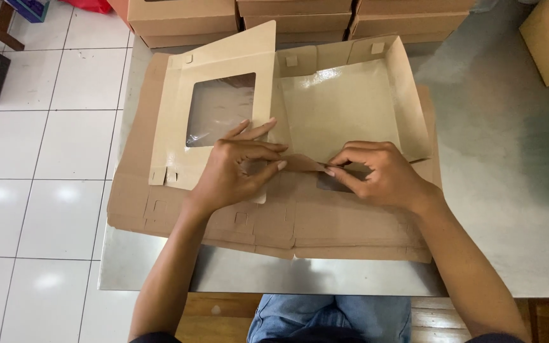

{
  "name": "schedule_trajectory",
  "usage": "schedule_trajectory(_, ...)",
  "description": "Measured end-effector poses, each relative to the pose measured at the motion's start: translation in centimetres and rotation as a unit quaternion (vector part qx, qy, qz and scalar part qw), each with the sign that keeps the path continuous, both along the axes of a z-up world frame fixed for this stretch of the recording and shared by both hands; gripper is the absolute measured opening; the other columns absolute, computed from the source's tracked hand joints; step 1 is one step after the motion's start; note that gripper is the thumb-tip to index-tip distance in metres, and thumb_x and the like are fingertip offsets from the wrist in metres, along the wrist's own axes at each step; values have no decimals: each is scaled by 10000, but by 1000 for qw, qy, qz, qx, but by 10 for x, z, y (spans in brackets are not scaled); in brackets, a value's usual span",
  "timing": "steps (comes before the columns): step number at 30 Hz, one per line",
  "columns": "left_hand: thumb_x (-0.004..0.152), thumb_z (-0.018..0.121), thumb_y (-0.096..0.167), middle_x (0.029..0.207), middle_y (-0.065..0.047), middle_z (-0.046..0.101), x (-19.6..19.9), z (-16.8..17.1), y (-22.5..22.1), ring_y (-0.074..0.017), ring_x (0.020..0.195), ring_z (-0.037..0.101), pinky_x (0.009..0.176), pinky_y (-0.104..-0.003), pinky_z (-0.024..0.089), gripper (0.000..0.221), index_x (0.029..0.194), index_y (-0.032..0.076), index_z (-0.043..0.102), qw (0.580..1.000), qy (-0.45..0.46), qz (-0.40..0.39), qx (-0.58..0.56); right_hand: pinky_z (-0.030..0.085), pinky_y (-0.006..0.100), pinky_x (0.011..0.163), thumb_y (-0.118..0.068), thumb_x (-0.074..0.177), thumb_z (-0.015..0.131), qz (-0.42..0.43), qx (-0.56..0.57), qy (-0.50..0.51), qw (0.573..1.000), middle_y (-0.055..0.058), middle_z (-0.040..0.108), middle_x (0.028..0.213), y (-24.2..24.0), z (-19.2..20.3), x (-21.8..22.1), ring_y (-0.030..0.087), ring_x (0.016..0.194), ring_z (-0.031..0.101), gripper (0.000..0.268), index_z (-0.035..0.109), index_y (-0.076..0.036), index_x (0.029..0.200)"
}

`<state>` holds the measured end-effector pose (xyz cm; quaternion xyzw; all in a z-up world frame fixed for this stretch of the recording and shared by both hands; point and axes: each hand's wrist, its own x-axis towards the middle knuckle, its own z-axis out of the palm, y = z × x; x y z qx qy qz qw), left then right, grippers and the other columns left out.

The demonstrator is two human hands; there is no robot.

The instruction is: The person assembles flat cardboard boxes with clear windows by folding the sides and tucking tabs into slots. They complete one box and place it on a stack, then begin folding another flat piece.

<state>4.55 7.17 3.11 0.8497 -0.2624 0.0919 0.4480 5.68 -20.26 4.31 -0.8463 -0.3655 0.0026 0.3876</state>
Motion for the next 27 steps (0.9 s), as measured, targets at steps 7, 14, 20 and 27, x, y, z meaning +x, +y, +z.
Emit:
schedule_trajectory(7,888,782,110,978,-83,802,-2,-2,-14,-366,1283,618,1165,-528,350,19,885,120,799,992,10,48,-120,567,326,655,12,865,748,-10,90,44,995,69,728,678,-18,8,6,177,644,689,81,771,-57,829)
schedule_trajectory(14,905,768,88,958,-80,797,-6,-4,-20,-374,1276,624,1152,-535,360,31,889,103,789,987,7,88,-138,563,345,655,3,856,766,-2,124,55,991,77,737,682,-26,5,10,183,644,690,71,775,-56,816)
schedule_trajectory(20,882,784,85,912,-99,790,-8,-3,-25,-415,1223,650,1114,-588,365,13,873,75,783,992,-37,85,-91,568,346,651,-8,813,801,16,74,-23,997,82,762,731,-15,8,3,236,672,721,56,786,-63,813)
schedule_trajectory(27,822,814,127,886,-5,753,-12,-29,-35,-294,1194,636,1157,-548,317,58,873,151,801,992,-111,56,36,579,336,645,-25,812,820,-2,37,-291,956,66,700,769,16,-26,-8,232,689,674,82,747,-64,819)
